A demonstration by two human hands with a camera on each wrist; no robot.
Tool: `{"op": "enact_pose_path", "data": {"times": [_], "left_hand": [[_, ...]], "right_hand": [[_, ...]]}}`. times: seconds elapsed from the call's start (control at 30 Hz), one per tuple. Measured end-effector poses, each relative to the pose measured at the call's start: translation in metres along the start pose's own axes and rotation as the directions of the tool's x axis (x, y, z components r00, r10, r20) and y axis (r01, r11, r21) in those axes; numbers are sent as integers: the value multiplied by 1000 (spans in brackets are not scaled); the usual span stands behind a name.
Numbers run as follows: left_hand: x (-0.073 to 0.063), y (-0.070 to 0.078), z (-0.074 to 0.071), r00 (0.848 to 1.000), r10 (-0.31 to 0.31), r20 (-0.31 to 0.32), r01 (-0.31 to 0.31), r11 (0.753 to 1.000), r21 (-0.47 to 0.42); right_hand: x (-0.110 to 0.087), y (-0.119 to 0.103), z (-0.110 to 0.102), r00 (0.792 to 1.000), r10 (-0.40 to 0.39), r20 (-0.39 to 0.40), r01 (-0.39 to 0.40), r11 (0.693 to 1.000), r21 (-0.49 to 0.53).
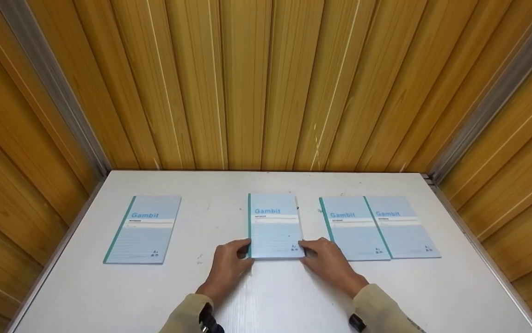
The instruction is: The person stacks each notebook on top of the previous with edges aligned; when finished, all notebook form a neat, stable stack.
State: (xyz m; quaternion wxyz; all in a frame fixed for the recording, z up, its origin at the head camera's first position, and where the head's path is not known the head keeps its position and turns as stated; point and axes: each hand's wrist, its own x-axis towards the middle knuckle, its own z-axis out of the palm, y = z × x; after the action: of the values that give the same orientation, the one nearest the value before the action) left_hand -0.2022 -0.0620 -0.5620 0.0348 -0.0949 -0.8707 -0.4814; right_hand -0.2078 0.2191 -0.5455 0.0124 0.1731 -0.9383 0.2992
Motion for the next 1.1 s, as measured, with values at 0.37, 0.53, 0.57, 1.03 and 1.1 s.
{"op": "enact_pose_path", "data": {"times": [0.37,0.53,0.57,1.03,1.1], "left_hand": [[0,-2,1,1000,-1,-27,1,1000,8],[-4,-2,2,998,50,-45,-49,998,36],[-4,-3,2,997,62,-49,-60,997,42],[-4,-5,5,994,81,-70,-79,996,37],[-5,-5,5,995,74,-71,-71,997,34]], "right_hand": [[0,1,-1,1000,9,-3,-9,1000,-12],[-1,2,-1,1000,-13,-21,13,999,-30],[-1,2,-1,1000,-17,-24,16,999,-34],[-1,4,-2,999,37,9,-37,999,-1],[-1,5,-2,999,37,11,-37,999,2]]}}
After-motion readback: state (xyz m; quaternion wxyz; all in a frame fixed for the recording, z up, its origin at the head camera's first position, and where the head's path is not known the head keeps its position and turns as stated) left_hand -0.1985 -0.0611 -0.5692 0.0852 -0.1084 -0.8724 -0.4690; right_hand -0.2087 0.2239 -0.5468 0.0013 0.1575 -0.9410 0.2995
